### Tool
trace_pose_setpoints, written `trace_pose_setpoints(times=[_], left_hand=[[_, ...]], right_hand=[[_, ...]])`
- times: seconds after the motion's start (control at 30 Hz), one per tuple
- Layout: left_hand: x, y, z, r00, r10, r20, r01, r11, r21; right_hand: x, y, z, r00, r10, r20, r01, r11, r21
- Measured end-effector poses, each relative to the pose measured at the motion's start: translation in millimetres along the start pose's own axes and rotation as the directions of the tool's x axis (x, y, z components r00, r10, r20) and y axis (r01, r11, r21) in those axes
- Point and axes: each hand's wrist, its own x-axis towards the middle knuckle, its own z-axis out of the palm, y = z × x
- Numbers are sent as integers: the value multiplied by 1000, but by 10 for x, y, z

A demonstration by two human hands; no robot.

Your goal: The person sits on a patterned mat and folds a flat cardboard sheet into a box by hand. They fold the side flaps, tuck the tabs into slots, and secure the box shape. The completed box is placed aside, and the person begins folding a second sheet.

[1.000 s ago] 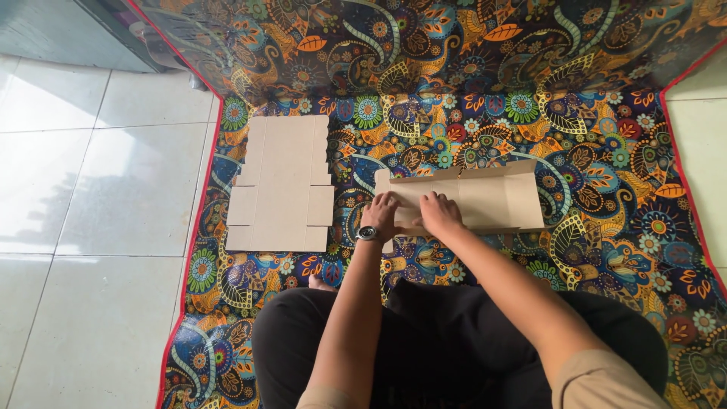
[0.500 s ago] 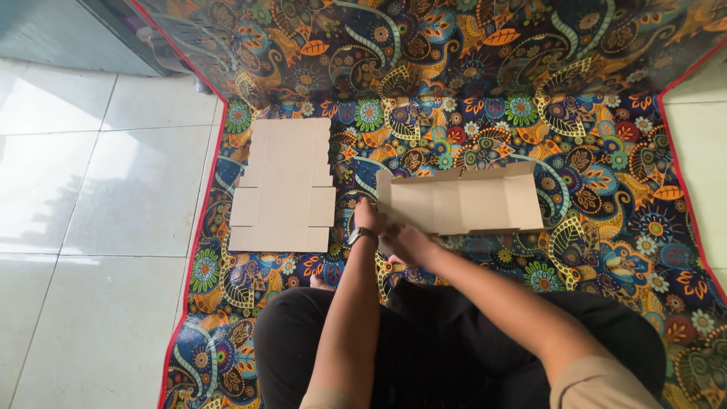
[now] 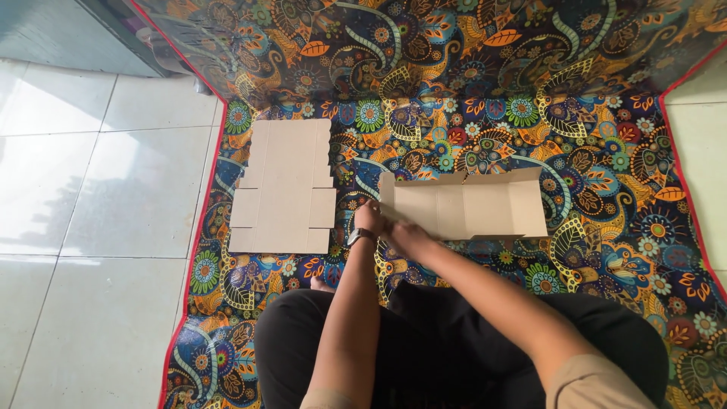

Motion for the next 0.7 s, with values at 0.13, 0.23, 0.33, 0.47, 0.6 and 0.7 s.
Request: trace_pose_setpoints(times=[0.13, 0.23, 0.33, 0.47, 0.6, 0.7], left_hand=[[-128, 99, -161, 1000, 15, 18, -15, 999, -37], [-88, 48, -127, 1000, 24, 10, -23, 999, -30], [-131, 102, -167, 997, 47, 59, -46, 999, -20], [-319, 207, -289, 981, 99, 169, -105, 994, 23], [-396, 257, -297, 978, 137, 160, -158, 979, 126], [-448, 326, -366, 975, 157, 157, -177, 976, 127]], right_hand=[[69, 232, 135, 991, -57, -125, 39, 989, -141], [45, 170, 42, 982, 41, -182, -61, 993, -102], [17, 105, -82, 960, 195, -201, -210, 976, -54], [-131, -221, -537, 958, 246, -146, -247, 969, 15], [-119, -106, -402, 962, 253, -103, -247, 967, 68], [-146, -122, -523, 975, 210, -68, -206, 977, 61]])
